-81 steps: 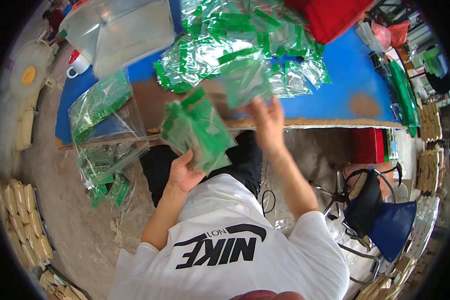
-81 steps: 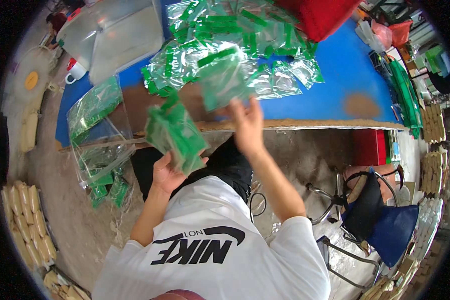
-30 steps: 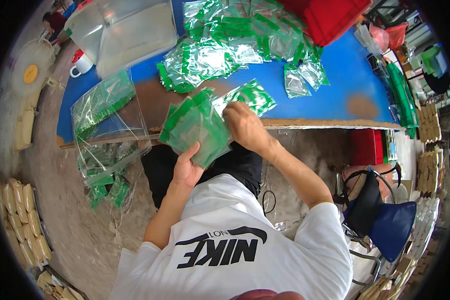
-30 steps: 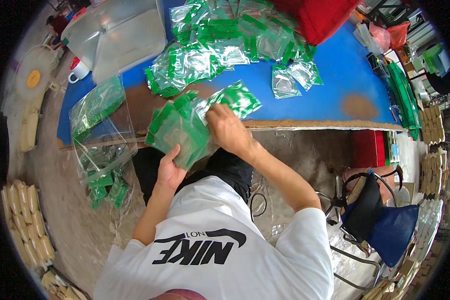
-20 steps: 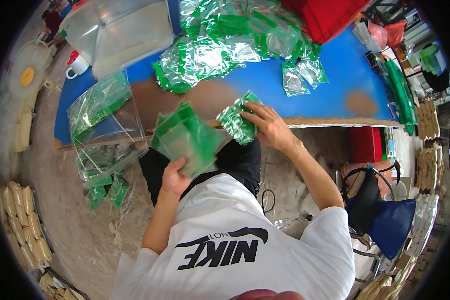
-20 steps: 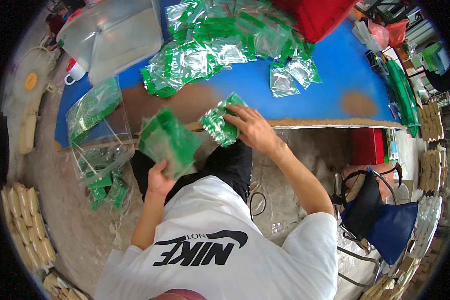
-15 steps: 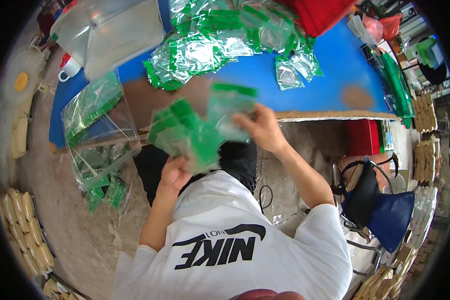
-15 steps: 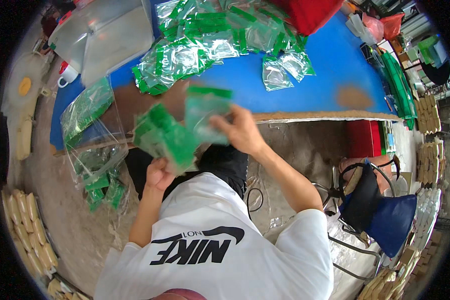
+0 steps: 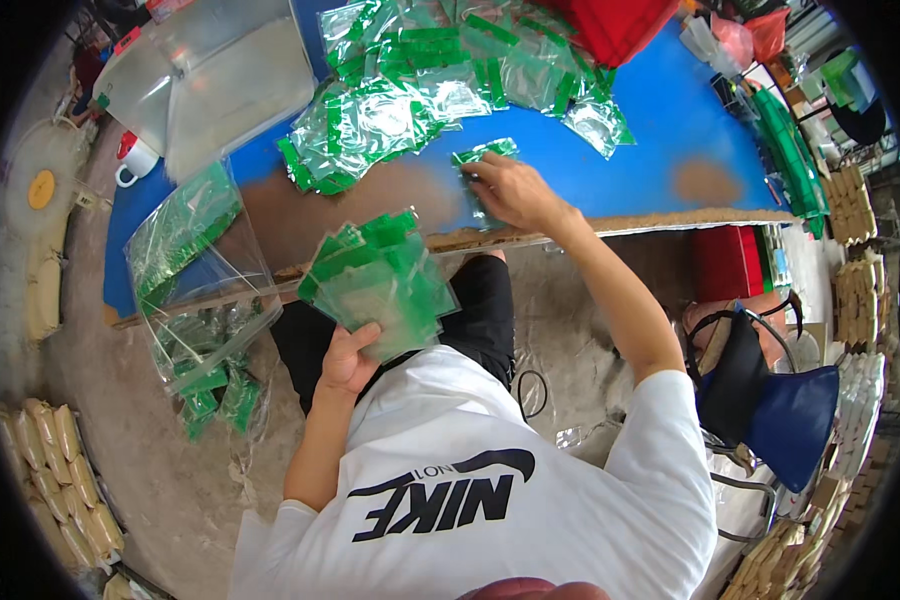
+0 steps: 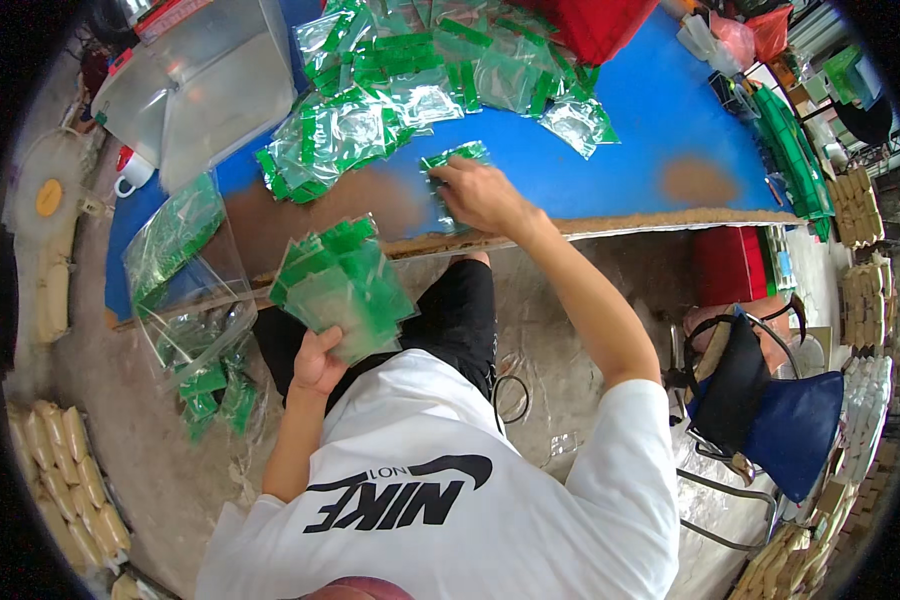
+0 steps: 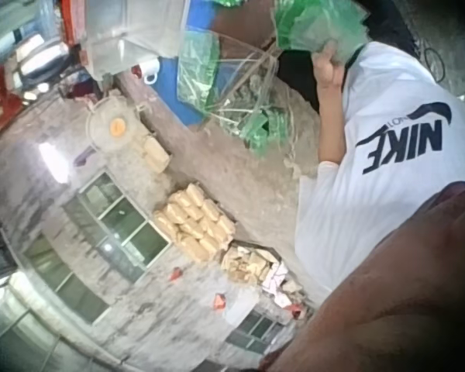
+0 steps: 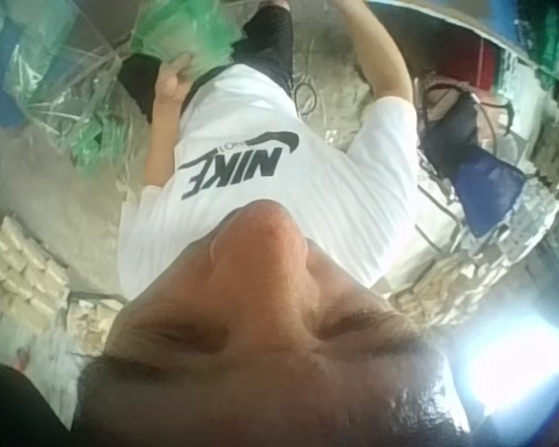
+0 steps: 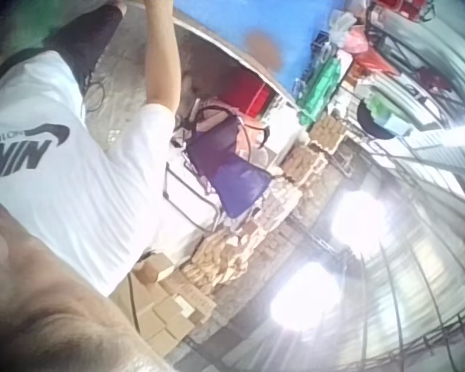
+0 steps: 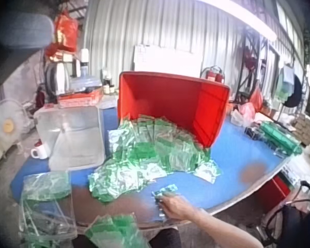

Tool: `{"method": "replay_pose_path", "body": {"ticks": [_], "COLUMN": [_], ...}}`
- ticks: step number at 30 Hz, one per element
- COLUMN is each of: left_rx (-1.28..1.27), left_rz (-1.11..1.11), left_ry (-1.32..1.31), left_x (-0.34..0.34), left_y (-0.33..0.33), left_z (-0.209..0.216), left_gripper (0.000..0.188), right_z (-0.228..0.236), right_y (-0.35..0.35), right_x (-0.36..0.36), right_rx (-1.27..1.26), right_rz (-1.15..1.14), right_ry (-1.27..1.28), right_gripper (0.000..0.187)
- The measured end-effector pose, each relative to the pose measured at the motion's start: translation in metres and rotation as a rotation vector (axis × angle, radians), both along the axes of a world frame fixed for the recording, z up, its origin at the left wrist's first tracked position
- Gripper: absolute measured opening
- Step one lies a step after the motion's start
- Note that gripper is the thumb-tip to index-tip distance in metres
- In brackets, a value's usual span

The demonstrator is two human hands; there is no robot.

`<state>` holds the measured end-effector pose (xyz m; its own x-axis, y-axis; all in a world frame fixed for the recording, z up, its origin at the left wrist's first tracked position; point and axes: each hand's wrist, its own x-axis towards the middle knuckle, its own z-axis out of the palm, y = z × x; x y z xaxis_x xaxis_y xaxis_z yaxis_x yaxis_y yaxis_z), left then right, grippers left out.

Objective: Organizing, counting, and placing small green plastic bags into a larger clear plastic bag.

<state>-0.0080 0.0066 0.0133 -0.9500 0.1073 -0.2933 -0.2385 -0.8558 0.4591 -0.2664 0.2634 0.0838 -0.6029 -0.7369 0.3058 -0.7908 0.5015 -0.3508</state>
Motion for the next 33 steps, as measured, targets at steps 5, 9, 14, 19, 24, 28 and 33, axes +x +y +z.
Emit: {"method": "replay_pose_path", "body": {"ticks": [5,9,14,19,24,28,33], "left_rx": [-0.207,-0.202,-0.147,0.058,-0.008,-0.093,-0.020], "left_rz": [0.061,0.054,0.078,0.111,0.079,0.132,0.152], "left_ry": [0.040,-0.003,-0.014,-0.015,-0.084,-0.061,-0.069], "left_x": [-0.025,-0.033,-0.017,0.011,-0.010,-0.008,0.017], "left_y": [0.015,0.020,0.011,-0.003,0.010,0.006,-0.010], "left_z": [0.018,0.015,0.022,-0.003,0.005,0.013,0.012], "left_gripper": [0.059,0.057,0.058,0.063,0.060,0.056,0.058], "right_z": [-0.009,-0.023,-0.012,-0.040,0.009,0.019,-0.010], "right_y": [-0.060,-0.068,0.057,0.061,-0.032,-0.074,-0.117], "right_x": [0.024,0.026,-0.066,-0.007,0.096,0.056,-0.050], "right_rx": [-0.158,-0.514,-0.252,0.105,-0.242,-0.245,-0.104], "right_rz": [0.164,0.191,-0.729,-0.696,0.085,0.023,0.077], "right_ry": [-0.356,-0.661,0.141,0.282,-0.297,-0.542,0.380], "right_gripper": [0.031,0.028,0.050,0.052,0.027,0.024,0.040]}}
